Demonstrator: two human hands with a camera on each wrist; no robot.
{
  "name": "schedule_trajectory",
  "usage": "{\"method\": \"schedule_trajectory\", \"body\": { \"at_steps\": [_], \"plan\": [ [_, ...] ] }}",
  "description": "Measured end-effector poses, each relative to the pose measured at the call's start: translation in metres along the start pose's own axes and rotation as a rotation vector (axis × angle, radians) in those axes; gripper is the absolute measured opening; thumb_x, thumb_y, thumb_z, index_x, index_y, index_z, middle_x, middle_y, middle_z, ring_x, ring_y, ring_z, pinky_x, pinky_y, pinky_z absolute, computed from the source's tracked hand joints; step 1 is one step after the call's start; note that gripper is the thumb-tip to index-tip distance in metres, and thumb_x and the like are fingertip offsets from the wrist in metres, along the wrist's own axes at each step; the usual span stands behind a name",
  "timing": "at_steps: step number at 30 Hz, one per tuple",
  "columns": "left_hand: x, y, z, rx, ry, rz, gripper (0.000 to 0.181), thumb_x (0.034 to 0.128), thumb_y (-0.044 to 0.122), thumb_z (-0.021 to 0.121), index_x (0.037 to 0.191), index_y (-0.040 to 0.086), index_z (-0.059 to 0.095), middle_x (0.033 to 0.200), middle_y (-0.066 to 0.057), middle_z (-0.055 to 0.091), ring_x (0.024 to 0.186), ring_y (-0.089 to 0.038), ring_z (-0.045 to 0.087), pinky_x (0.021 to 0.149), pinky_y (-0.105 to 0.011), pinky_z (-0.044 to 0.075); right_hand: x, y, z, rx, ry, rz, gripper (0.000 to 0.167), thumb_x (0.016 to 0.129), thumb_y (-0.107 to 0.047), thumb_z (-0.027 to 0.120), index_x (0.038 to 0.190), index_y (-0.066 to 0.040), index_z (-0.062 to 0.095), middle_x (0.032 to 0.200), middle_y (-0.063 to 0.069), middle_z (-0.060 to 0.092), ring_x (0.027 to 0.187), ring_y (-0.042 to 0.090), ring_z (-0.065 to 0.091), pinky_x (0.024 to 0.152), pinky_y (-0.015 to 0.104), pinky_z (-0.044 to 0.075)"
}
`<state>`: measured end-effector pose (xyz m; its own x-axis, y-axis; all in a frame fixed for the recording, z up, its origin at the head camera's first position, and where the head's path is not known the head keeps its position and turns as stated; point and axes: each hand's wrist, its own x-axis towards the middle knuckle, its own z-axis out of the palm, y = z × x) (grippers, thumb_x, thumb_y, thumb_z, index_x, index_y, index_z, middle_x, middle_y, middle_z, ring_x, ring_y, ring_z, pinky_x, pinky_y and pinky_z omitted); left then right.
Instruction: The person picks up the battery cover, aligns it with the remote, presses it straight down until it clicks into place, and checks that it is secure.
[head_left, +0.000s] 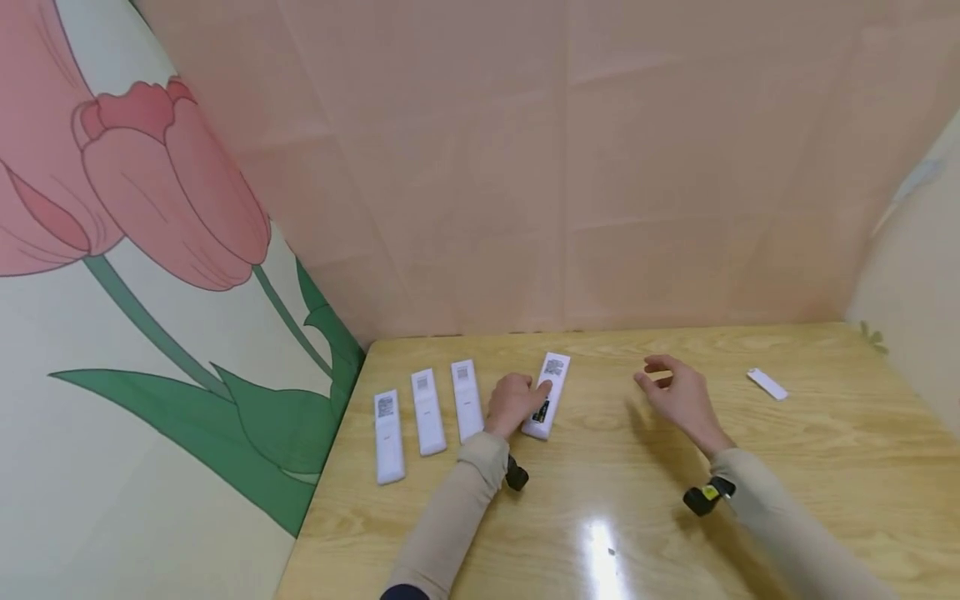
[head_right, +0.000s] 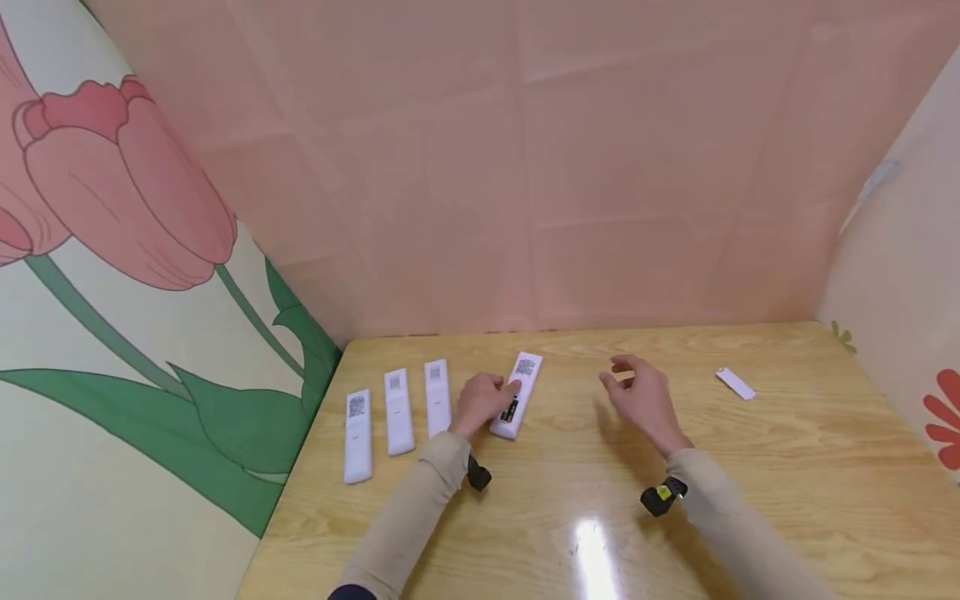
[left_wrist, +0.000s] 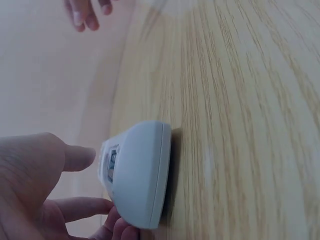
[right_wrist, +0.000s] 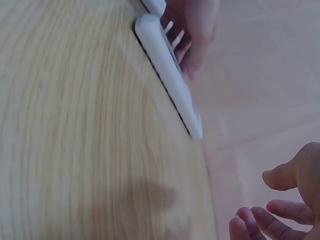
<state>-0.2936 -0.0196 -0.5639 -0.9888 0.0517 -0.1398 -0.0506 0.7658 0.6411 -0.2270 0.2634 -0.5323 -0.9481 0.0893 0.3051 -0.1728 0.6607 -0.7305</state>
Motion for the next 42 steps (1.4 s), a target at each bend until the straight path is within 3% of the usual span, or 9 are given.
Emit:
{"method": "schedule_trajectory", "body": {
  "at_steps": [9, 17, 20, 23, 26, 29, 35, 42],
  "plan": [
    [-0.004, 0.017, -0.003, 0.029, 0.019, -0.046, 0.063, 0.0983, 0.047, 0.076, 0.054, 0.018, 0.042, 0.052, 0.005, 0.041, 0.047, -0.012, 0.040, 0.041, -0.028, 0.030, 0.009, 0.022, -0.027, -0.058, 0.017, 0.020, 0.043, 0.104, -0.023, 0.070, 0.137, 0.005, 0.064, 0.122, 0.032, 0.071, 0.093, 0.047, 0.074, 0.060, 0.024, 0.053],
    [0.005, 0.021, -0.005, -0.019, -0.021, -0.083, 0.059, 0.0975, 0.040, 0.078, 0.054, 0.018, 0.044, 0.052, 0.004, 0.039, 0.049, -0.014, 0.039, 0.046, -0.031, 0.029, 0.015, 0.035, -0.044, -0.070, 0.062, 0.070, 0.046, 0.104, -0.026, 0.069, 0.137, 0.005, 0.064, 0.122, 0.031, 0.072, 0.097, 0.050, 0.074, 0.061, 0.016, 0.050],
    [0.009, 0.017, -0.006, -0.028, -0.010, -0.068, 0.048, 0.0959, 0.041, 0.078, 0.062, 0.014, 0.057, 0.059, 0.001, 0.050, 0.054, -0.016, 0.047, 0.049, -0.033, 0.036, 0.016, 0.038, -0.050, -0.071, 0.074, 0.077, 0.047, 0.104, -0.027, 0.068, 0.137, 0.005, 0.064, 0.123, 0.031, 0.072, 0.099, 0.050, 0.073, 0.059, 0.015, 0.050],
    [0.007, 0.016, -0.011, -0.044, -0.007, -0.069, 0.035, 0.0939, 0.041, 0.080, 0.083, 0.009, 0.073, 0.077, -0.003, 0.067, 0.067, -0.019, 0.060, 0.061, -0.037, 0.050, 0.018, 0.042, -0.057, -0.074, 0.084, 0.077, 0.046, 0.105, -0.027, 0.067, 0.138, 0.005, 0.064, 0.124, 0.031, 0.071, 0.102, 0.050, 0.072, 0.059, 0.012, 0.048],
    [0.011, 0.010, -0.011, -0.054, 0.008, -0.065, 0.036, 0.0921, 0.043, 0.081, 0.099, 0.008, 0.078, 0.093, -0.007, 0.075, 0.080, -0.022, 0.068, 0.072, -0.040, 0.056, 0.018, 0.046, -0.061, -0.074, 0.081, 0.075, 0.045, 0.106, -0.026, 0.066, 0.139, 0.005, 0.063, 0.126, 0.032, 0.069, 0.105, 0.051, 0.070, 0.060, 0.010, 0.046],
    [0.008, 0.012, -0.015, -0.087, -0.021, -0.078, 0.034, 0.0917, 0.041, 0.082, 0.100, 0.008, 0.076, 0.093, -0.007, 0.075, 0.081, -0.022, 0.068, 0.073, -0.039, 0.056, 0.018, 0.051, -0.064, -0.085, 0.091, 0.074, 0.043, 0.105, -0.023, 0.067, 0.137, 0.006, 0.064, 0.126, 0.033, 0.069, 0.104, 0.053, 0.070, 0.061, 0.009, 0.045],
    [0.004, 0.012, -0.011, -0.135, -0.032, -0.083, 0.032, 0.0937, 0.038, 0.080, 0.101, 0.007, 0.075, 0.090, -0.005, 0.071, 0.080, -0.019, 0.065, 0.070, -0.032, 0.054, 0.014, 0.062, -0.068, -0.101, 0.125, 0.055, 0.035, 0.103, -0.013, 0.066, 0.130, 0.008, 0.066, 0.119, 0.035, 0.070, 0.100, 0.054, 0.071, 0.062, 0.005, 0.041],
    [-0.005, 0.016, -0.010, -0.211, -0.028, -0.105, 0.034, 0.0967, 0.033, 0.075, 0.114, 0.004, 0.079, 0.102, -0.008, 0.077, 0.090, -0.019, 0.068, 0.083, -0.035, 0.059, 0.014, 0.078, -0.077, -0.143, 0.115, 0.065, 0.033, 0.102, -0.007, 0.061, 0.129, 0.011, 0.065, 0.116, 0.038, 0.069, 0.100, 0.055, 0.071, 0.061, 0.006, 0.040]
  ]
}}
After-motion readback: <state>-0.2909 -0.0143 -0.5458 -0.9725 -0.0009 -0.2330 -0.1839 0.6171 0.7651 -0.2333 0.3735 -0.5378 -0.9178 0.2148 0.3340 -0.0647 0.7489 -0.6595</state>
